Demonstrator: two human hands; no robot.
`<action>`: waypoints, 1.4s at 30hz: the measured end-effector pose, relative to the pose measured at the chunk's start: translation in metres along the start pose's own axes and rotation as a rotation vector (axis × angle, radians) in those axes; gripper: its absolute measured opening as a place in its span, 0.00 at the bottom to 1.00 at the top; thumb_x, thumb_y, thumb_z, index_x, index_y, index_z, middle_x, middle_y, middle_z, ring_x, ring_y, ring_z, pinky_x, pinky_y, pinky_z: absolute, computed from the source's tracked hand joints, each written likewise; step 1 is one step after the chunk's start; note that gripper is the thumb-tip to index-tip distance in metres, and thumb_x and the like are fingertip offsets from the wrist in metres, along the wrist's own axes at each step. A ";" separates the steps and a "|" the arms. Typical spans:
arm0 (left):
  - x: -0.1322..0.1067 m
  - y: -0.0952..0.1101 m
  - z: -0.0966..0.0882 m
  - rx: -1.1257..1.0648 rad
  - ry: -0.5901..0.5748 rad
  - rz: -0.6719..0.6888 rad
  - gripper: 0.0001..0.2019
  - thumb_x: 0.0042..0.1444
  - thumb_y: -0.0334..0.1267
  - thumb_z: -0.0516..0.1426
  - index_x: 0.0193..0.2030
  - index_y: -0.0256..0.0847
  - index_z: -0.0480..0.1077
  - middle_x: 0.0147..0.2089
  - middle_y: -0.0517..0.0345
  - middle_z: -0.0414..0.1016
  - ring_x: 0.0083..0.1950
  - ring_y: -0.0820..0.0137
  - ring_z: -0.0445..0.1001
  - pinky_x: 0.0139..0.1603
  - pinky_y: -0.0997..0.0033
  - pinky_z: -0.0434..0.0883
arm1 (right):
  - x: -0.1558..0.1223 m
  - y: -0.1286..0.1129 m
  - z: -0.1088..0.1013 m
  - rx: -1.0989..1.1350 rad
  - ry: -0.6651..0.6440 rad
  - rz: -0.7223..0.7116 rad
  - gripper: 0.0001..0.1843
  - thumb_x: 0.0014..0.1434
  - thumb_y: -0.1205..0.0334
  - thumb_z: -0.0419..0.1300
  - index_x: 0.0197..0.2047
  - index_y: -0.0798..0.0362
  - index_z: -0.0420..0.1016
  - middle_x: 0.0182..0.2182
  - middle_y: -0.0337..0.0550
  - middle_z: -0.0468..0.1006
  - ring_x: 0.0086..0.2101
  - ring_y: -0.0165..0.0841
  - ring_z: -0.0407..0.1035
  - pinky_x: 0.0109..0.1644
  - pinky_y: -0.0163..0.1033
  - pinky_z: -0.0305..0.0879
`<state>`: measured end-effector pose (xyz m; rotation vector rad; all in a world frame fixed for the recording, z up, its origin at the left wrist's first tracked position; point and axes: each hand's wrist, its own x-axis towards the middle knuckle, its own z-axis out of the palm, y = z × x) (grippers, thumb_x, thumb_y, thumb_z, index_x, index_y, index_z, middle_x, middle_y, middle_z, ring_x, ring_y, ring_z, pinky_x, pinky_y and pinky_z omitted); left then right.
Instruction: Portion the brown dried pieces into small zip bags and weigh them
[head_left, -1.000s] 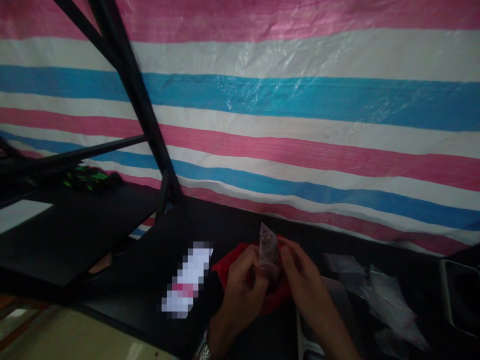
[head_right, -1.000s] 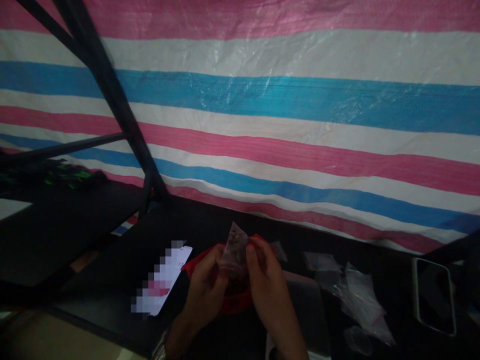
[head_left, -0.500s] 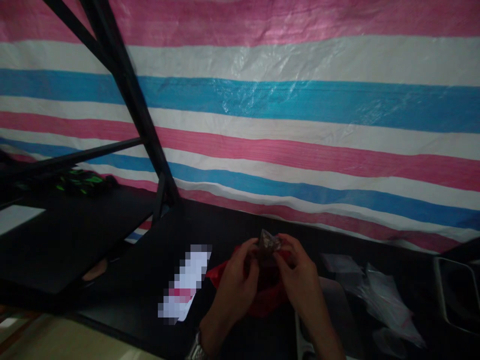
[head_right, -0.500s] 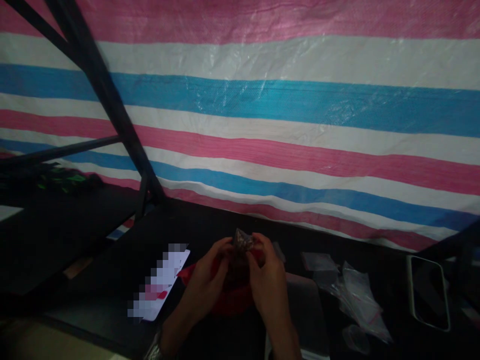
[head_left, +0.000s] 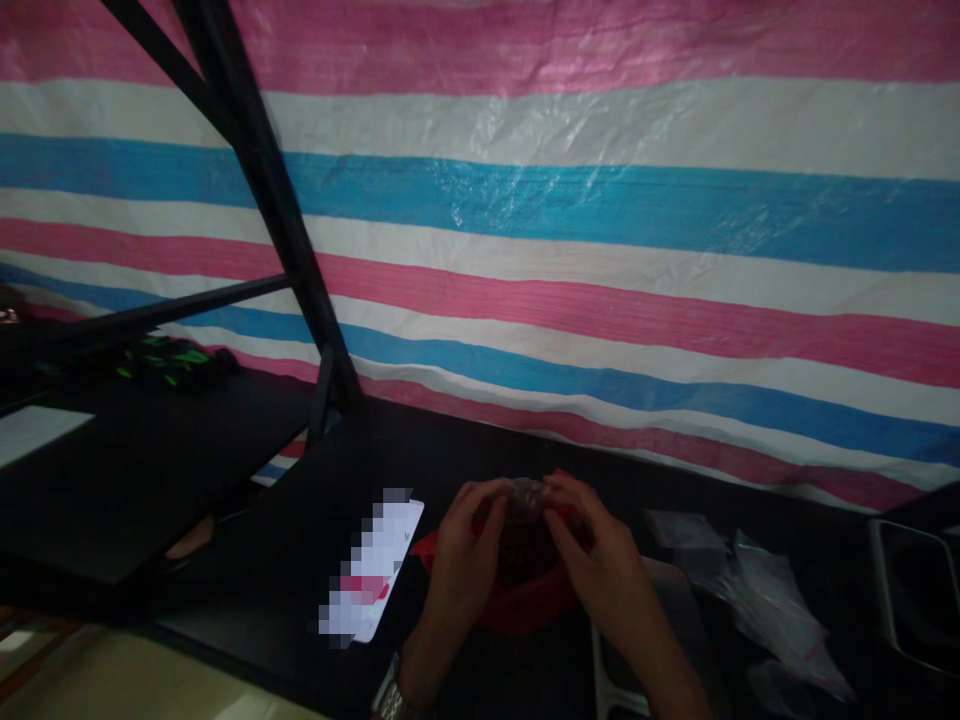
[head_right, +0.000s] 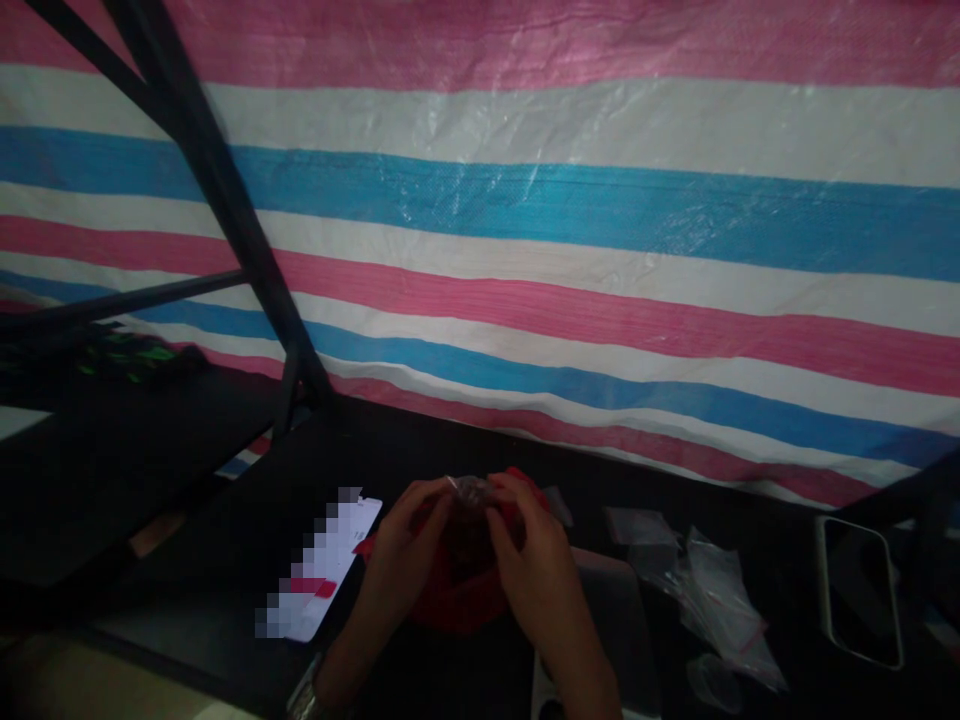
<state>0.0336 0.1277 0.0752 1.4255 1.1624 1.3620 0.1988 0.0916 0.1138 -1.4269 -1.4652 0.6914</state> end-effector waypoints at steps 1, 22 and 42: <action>0.000 0.001 -0.001 -0.001 0.000 -0.002 0.10 0.66 0.42 0.59 0.46 0.45 0.82 0.47 0.53 0.82 0.49 0.62 0.81 0.53 0.61 0.77 | 0.000 0.002 0.000 0.001 0.004 0.013 0.17 0.65 0.54 0.60 0.55 0.46 0.81 0.55 0.48 0.85 0.55 0.44 0.79 0.63 0.51 0.71; -0.001 0.002 -0.003 0.069 -0.109 0.057 0.09 0.67 0.38 0.59 0.43 0.47 0.83 0.44 0.56 0.81 0.47 0.65 0.81 0.50 0.67 0.78 | 0.001 -0.001 -0.007 -0.142 0.036 -0.021 0.11 0.63 0.55 0.59 0.39 0.46 0.83 0.42 0.44 0.83 0.45 0.43 0.78 0.53 0.48 0.68; -0.003 0.001 -0.010 0.223 0.186 0.227 0.09 0.69 0.38 0.57 0.47 0.48 0.80 0.51 0.53 0.78 0.53 0.64 0.79 0.52 0.65 0.78 | -0.012 0.099 -0.138 -0.563 0.649 0.627 0.34 0.52 0.45 0.58 0.53 0.59 0.84 0.40 0.65 0.87 0.43 0.61 0.80 0.48 0.59 0.74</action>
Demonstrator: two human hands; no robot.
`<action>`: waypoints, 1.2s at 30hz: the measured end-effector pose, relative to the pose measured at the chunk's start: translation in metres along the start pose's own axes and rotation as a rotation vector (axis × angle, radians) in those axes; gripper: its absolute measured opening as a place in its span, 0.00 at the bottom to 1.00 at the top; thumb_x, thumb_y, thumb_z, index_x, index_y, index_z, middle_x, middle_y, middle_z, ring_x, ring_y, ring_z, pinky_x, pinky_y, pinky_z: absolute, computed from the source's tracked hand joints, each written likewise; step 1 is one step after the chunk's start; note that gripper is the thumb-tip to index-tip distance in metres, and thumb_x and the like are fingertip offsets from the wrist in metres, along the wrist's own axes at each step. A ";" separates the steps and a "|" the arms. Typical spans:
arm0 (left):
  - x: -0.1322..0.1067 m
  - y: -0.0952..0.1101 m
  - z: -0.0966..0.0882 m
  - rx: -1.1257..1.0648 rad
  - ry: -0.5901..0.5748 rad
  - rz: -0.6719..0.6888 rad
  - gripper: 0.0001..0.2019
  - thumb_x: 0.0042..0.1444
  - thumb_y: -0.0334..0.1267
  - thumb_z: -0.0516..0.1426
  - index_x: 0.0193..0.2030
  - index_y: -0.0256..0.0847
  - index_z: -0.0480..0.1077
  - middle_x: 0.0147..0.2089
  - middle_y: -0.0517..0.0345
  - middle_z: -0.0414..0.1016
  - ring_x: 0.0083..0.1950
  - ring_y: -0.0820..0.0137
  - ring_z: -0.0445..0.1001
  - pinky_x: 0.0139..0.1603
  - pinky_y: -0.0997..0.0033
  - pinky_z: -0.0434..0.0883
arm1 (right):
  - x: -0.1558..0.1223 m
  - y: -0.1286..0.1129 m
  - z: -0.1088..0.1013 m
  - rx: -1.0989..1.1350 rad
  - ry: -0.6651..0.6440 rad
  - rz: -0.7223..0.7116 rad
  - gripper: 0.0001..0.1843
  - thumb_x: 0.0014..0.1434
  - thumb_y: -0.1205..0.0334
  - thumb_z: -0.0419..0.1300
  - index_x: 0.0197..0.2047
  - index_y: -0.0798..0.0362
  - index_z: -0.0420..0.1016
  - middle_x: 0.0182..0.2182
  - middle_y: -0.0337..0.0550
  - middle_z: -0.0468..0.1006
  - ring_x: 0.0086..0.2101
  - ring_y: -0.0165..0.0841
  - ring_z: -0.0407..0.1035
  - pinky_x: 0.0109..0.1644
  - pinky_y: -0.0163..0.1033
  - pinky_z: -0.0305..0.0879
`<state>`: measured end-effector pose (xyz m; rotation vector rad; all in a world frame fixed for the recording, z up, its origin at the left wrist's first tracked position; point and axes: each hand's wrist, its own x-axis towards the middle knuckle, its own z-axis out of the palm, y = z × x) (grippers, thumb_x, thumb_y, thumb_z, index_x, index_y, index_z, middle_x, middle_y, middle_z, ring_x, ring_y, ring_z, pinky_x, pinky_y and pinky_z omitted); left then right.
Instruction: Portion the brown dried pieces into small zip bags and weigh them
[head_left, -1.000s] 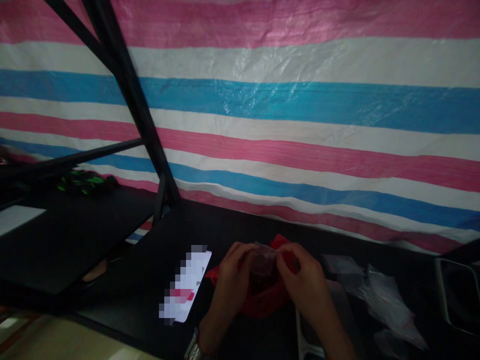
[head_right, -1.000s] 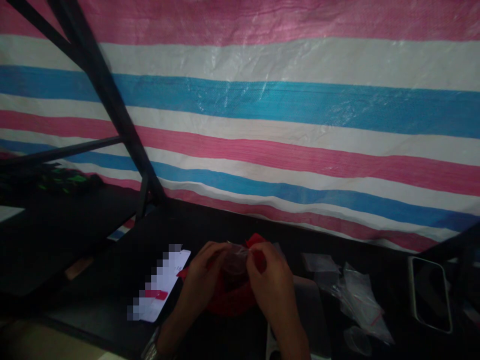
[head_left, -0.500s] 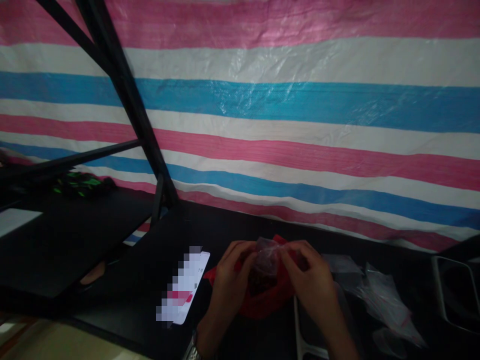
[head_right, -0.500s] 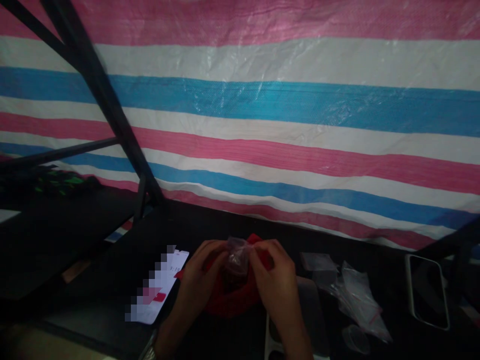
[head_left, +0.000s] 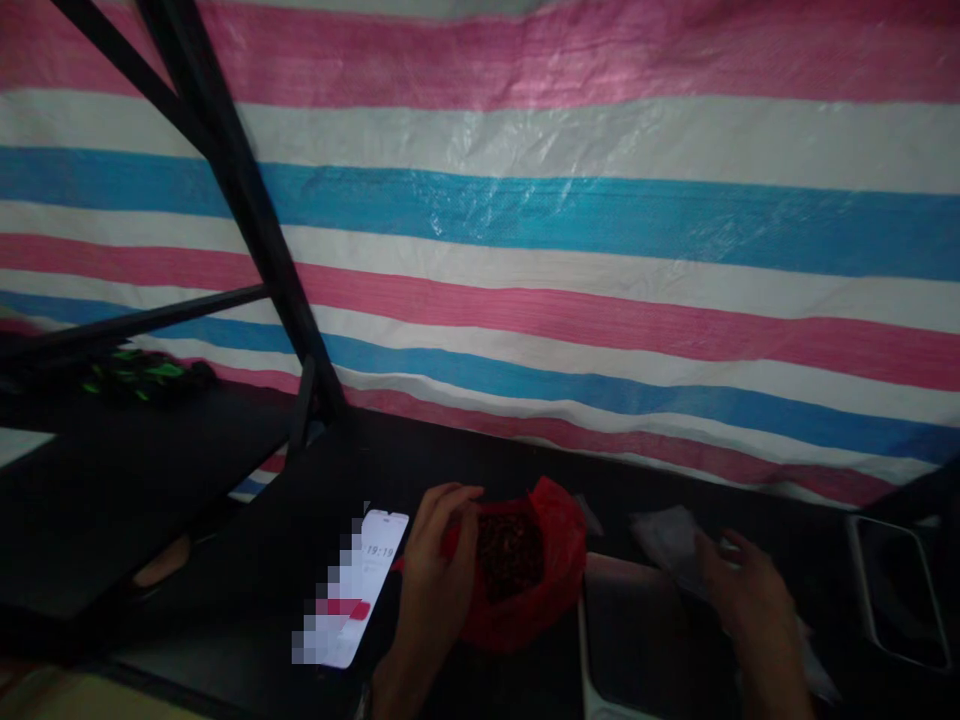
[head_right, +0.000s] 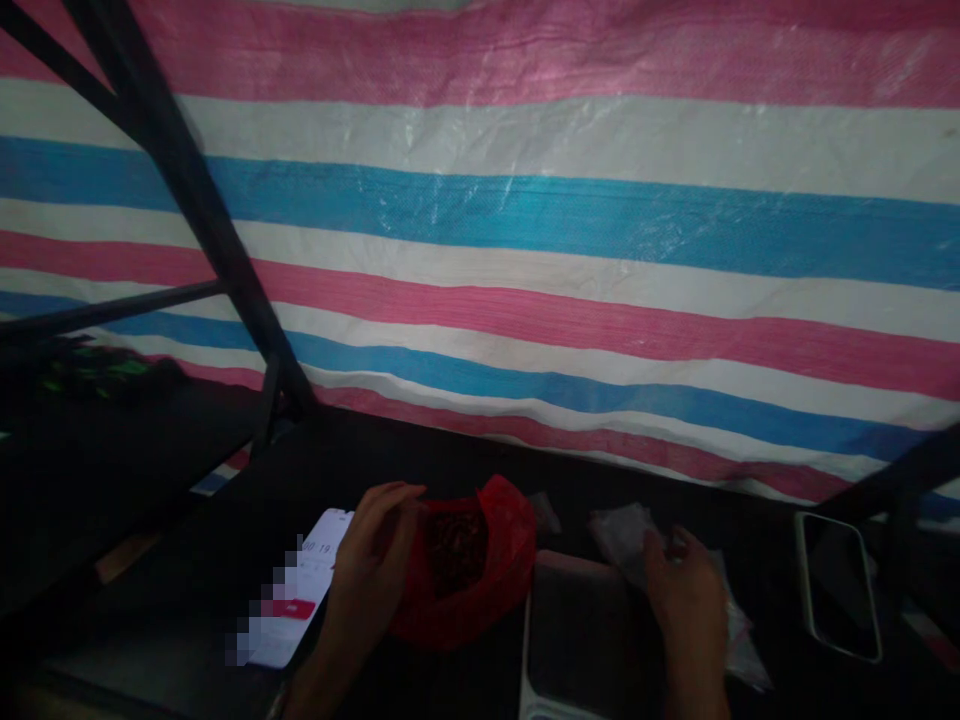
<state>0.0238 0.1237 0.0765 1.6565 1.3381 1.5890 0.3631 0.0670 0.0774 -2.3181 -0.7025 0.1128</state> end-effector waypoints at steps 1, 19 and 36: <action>0.000 0.000 0.000 0.002 0.006 0.002 0.09 0.69 0.38 0.57 0.47 0.48 0.80 0.51 0.53 0.78 0.53 0.64 0.79 0.52 0.65 0.78 | -0.001 0.000 0.003 -0.013 0.039 -0.043 0.38 0.53 0.45 0.56 0.58 0.63 0.81 0.44 0.67 0.86 0.46 0.62 0.79 0.51 0.60 0.74; 0.003 0.005 -0.006 0.047 0.081 0.066 0.08 0.66 0.38 0.58 0.41 0.46 0.80 0.45 0.54 0.79 0.47 0.64 0.80 0.46 0.66 0.79 | -0.029 -0.032 0.054 -0.199 -0.180 -0.434 0.21 0.60 0.47 0.58 0.45 0.47 0.89 0.44 0.56 0.89 0.49 0.56 0.80 0.54 0.60 0.71; -0.026 0.032 0.005 -0.074 -0.203 0.337 0.10 0.64 0.29 0.60 0.46 0.48 0.79 0.44 0.52 0.81 0.45 0.65 0.83 0.45 0.68 0.79 | -0.073 -0.084 0.002 0.679 -0.646 -0.360 0.18 0.59 0.43 0.66 0.40 0.50 0.83 0.38 0.44 0.85 0.42 0.43 0.79 0.48 0.44 0.75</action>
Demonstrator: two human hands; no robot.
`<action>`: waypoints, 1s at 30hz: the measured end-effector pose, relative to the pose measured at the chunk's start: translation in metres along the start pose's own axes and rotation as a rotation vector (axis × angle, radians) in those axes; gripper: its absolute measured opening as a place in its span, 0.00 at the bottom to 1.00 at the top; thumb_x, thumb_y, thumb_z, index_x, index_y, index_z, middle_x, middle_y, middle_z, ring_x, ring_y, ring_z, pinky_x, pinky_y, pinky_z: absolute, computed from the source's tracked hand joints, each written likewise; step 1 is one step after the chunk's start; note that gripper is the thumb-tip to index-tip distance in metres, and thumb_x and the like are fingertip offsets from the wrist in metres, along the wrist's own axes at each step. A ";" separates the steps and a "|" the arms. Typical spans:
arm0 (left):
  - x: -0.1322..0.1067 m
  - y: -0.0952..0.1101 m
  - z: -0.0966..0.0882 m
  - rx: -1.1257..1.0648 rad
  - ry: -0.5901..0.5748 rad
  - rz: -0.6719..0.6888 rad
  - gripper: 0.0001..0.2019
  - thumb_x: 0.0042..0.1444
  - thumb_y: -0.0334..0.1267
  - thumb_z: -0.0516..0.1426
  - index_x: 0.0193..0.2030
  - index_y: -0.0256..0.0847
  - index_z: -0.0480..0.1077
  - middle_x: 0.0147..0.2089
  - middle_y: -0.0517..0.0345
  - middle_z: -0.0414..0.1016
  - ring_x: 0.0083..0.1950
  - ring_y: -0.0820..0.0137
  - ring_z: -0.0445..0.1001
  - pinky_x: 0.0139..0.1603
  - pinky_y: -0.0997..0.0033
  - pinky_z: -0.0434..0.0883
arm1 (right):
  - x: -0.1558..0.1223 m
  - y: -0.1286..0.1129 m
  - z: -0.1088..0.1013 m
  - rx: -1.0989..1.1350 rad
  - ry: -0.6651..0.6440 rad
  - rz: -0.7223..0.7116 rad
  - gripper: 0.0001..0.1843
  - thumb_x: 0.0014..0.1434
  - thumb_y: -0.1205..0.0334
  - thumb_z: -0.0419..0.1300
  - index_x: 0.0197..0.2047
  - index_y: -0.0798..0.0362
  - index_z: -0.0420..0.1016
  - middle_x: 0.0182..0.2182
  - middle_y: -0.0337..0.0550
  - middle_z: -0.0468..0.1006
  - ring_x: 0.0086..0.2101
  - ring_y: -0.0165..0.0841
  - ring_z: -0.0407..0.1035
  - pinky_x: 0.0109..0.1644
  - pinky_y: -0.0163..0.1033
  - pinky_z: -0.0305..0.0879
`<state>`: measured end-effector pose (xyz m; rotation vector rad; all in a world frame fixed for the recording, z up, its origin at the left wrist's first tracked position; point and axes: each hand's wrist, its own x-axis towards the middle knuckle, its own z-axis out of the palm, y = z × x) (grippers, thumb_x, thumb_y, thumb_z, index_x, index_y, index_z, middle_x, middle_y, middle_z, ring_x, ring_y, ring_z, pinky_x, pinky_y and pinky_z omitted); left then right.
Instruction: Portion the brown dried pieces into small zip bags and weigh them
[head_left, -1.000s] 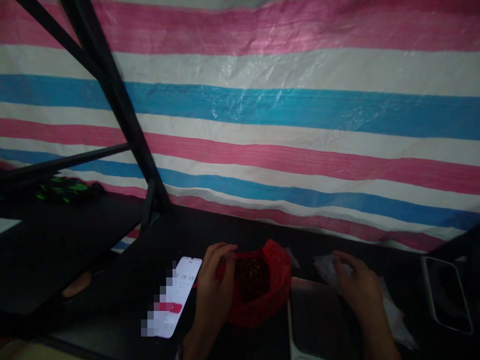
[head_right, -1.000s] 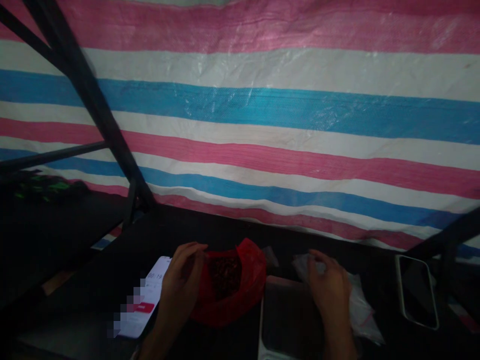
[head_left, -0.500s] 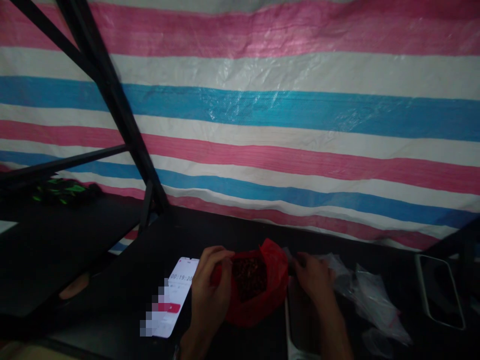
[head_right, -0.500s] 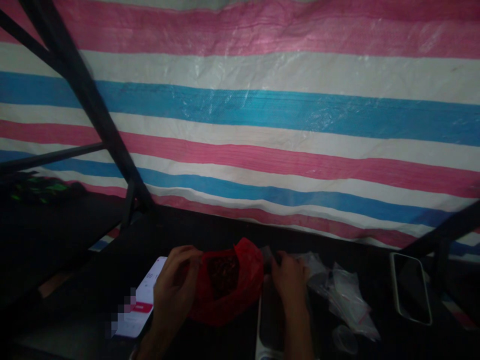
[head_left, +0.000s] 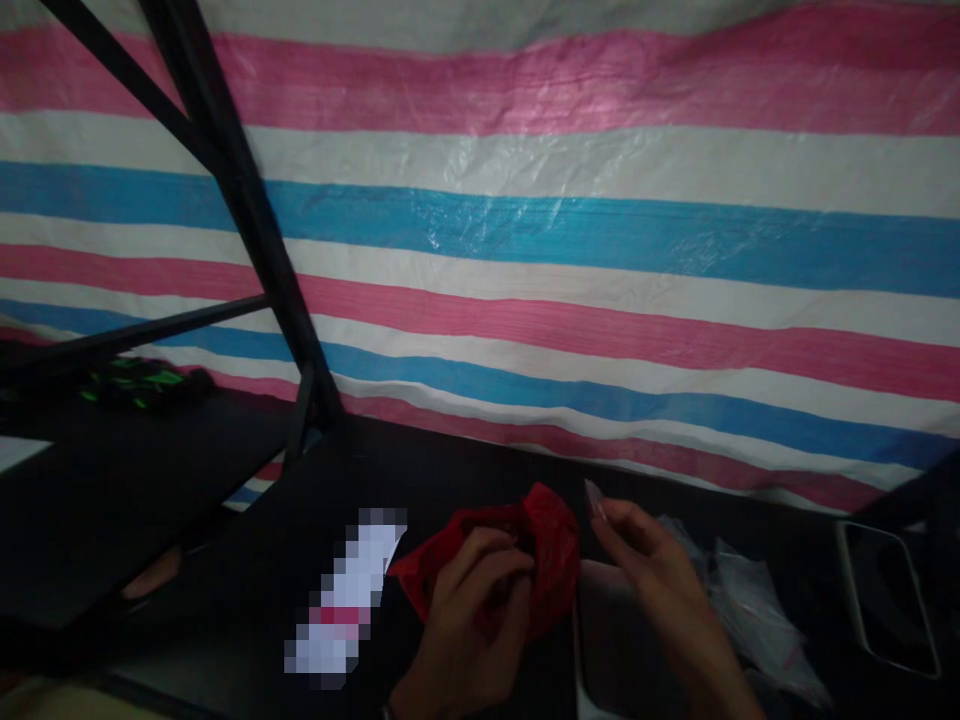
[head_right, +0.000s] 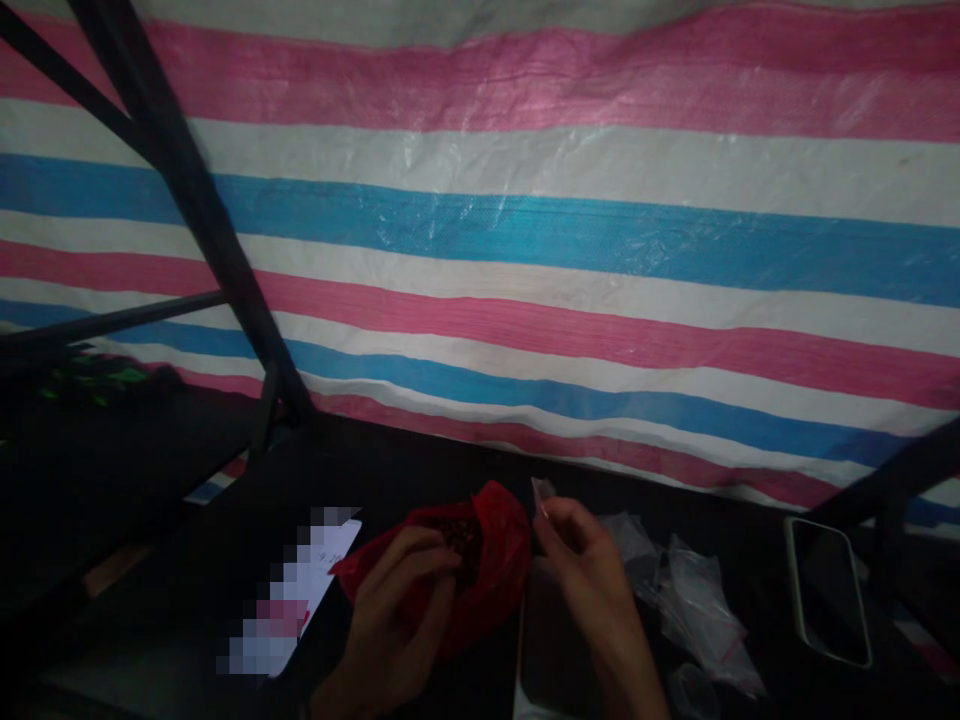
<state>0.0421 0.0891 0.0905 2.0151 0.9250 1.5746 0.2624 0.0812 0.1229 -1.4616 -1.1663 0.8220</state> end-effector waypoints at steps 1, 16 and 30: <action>-0.002 0.003 0.002 -0.038 -0.035 -0.030 0.10 0.64 0.30 0.61 0.47 0.48 0.79 0.44 0.53 0.81 0.44 0.65 0.82 0.45 0.69 0.79 | -0.009 -0.012 0.001 0.014 -0.040 -0.023 0.16 0.59 0.45 0.67 0.38 0.49 0.82 0.35 0.42 0.83 0.39 0.40 0.78 0.45 0.41 0.74; 0.009 0.002 0.026 -0.628 0.039 -0.649 0.14 0.58 0.49 0.69 0.40 0.43 0.75 0.35 0.61 0.78 0.37 0.70 0.78 0.39 0.74 0.76 | -0.032 -0.030 0.048 -0.070 -0.228 -0.098 0.04 0.61 0.62 0.60 0.39 0.46 0.78 0.36 0.37 0.81 0.40 0.36 0.77 0.48 0.37 0.70; 0.019 0.000 0.021 -0.824 0.043 -0.743 0.20 0.50 0.51 0.74 0.37 0.41 0.74 0.31 0.63 0.76 0.32 0.73 0.75 0.34 0.76 0.71 | -0.030 -0.023 0.056 -0.062 -0.077 -0.078 0.06 0.58 0.62 0.63 0.34 0.46 0.68 0.29 0.32 0.71 0.30 0.33 0.68 0.33 0.34 0.65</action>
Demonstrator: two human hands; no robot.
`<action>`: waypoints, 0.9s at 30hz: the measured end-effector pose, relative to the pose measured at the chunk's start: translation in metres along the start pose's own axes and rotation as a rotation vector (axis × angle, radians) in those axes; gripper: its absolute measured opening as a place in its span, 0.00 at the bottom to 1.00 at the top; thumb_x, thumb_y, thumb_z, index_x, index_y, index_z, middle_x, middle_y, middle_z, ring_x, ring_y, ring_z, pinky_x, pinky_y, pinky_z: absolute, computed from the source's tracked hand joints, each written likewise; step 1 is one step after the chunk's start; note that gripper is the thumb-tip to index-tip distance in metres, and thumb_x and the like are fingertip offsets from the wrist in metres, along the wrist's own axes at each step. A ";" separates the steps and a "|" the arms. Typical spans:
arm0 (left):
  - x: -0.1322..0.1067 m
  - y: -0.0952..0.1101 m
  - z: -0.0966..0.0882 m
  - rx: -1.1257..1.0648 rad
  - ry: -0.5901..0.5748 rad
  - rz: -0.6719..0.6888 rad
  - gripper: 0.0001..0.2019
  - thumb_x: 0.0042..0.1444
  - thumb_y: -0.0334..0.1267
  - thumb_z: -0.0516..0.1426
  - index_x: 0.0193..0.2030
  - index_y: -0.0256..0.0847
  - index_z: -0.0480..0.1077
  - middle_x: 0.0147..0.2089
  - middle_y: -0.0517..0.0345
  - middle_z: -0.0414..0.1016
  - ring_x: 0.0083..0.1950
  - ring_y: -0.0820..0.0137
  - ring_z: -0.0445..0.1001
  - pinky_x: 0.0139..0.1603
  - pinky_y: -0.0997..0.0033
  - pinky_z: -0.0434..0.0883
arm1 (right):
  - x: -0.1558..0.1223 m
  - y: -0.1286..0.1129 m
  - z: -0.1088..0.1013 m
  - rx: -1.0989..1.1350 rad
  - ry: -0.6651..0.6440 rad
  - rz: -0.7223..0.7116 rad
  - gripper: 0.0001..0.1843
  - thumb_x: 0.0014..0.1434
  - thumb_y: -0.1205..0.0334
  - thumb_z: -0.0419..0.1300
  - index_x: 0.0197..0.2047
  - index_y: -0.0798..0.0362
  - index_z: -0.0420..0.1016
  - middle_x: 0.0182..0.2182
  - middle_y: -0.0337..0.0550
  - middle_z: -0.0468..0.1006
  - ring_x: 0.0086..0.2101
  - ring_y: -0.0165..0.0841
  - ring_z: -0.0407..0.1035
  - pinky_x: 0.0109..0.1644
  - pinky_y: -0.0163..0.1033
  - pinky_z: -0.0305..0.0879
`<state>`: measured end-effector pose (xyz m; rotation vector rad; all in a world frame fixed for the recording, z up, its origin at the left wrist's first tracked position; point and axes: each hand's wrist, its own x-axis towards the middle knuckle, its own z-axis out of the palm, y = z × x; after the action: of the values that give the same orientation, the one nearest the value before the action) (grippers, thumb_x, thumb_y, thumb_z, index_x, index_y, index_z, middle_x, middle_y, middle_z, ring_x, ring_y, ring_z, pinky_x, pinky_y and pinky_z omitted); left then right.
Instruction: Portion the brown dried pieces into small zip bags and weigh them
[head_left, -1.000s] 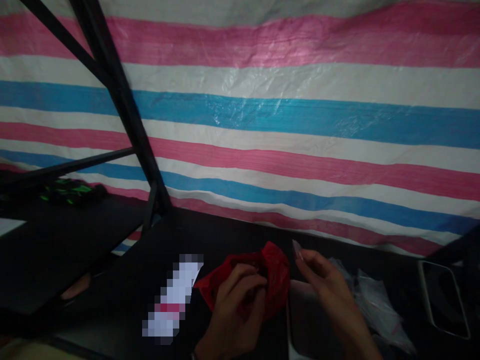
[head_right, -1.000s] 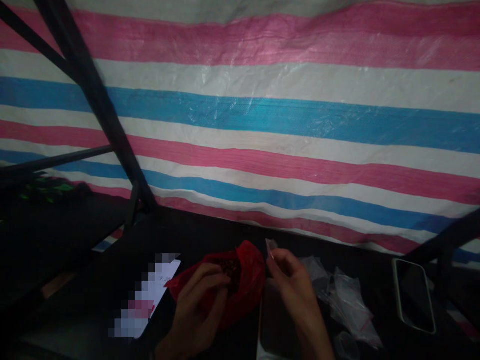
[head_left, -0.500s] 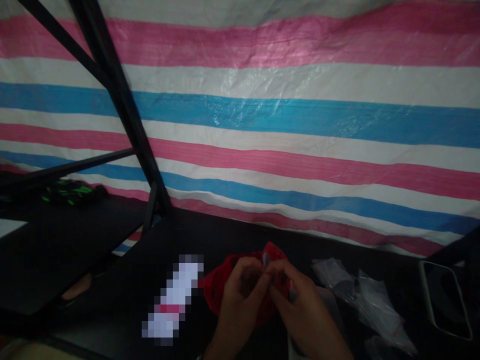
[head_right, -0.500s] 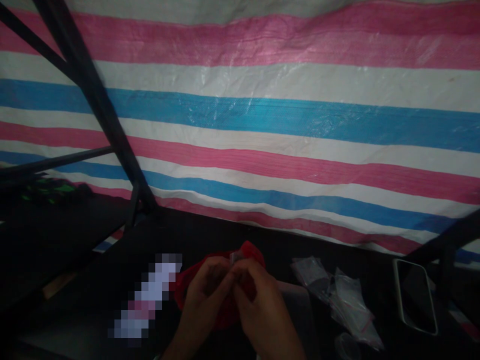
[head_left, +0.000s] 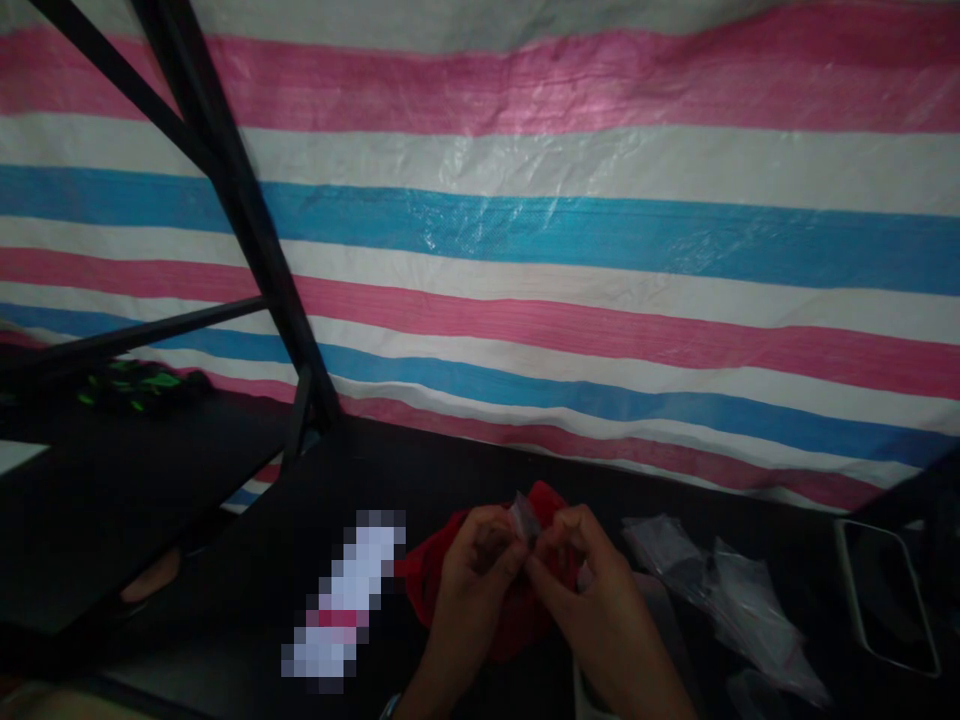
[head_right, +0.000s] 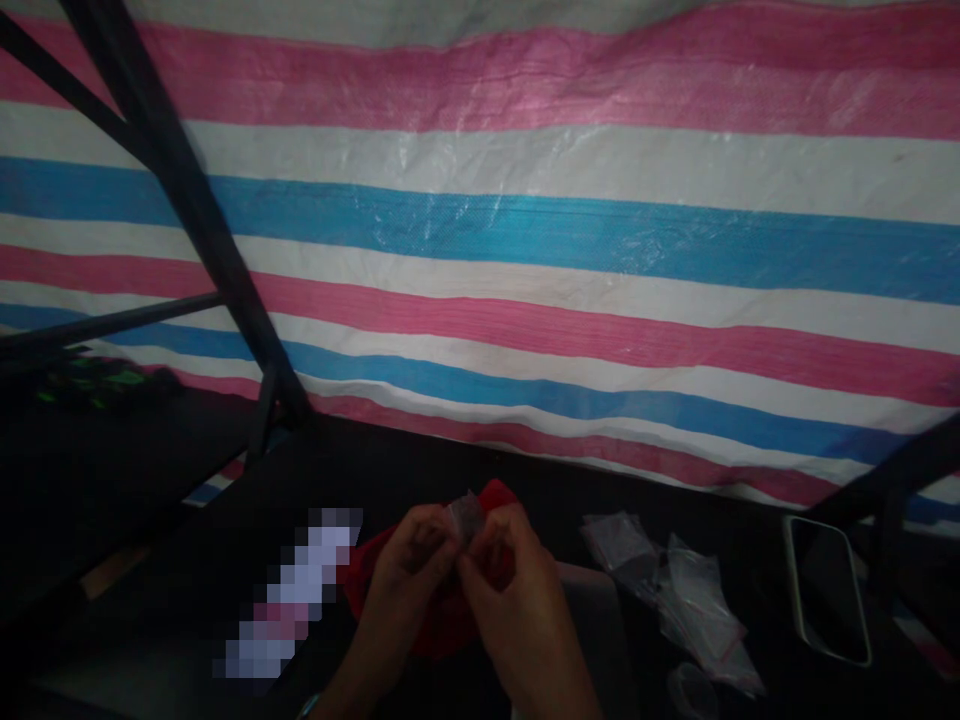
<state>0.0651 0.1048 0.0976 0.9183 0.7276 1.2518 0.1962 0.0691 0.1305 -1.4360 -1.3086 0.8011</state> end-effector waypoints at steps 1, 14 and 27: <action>0.000 0.001 -0.001 -0.005 -0.001 -0.009 0.21 0.50 0.52 0.74 0.37 0.41 0.73 0.31 0.63 0.76 0.32 0.73 0.74 0.33 0.77 0.70 | 0.000 0.001 0.000 0.021 0.000 0.012 0.07 0.58 0.62 0.64 0.34 0.46 0.68 0.29 0.32 0.71 0.29 0.33 0.68 0.33 0.34 0.65; -0.004 -0.004 0.003 0.234 0.258 0.188 0.11 0.59 0.43 0.66 0.38 0.45 0.68 0.33 0.65 0.68 0.33 0.73 0.69 0.35 0.75 0.72 | -0.004 -0.005 0.033 -0.046 0.288 -0.166 0.09 0.61 0.63 0.60 0.30 0.47 0.65 0.26 0.32 0.68 0.26 0.31 0.66 0.32 0.34 0.65; -0.005 0.008 -0.012 0.215 0.226 0.189 0.17 0.57 0.43 0.65 0.53 0.44 0.76 0.46 0.54 0.83 0.44 0.64 0.83 0.45 0.68 0.79 | 0.002 -0.003 0.009 0.171 0.117 -0.044 0.18 0.66 0.42 0.63 0.43 0.48 0.78 0.37 0.42 0.81 0.36 0.36 0.77 0.39 0.37 0.74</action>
<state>0.0503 0.1023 0.0995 1.0492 0.9869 1.4805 0.1875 0.0729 0.1314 -1.2945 -1.1512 0.7688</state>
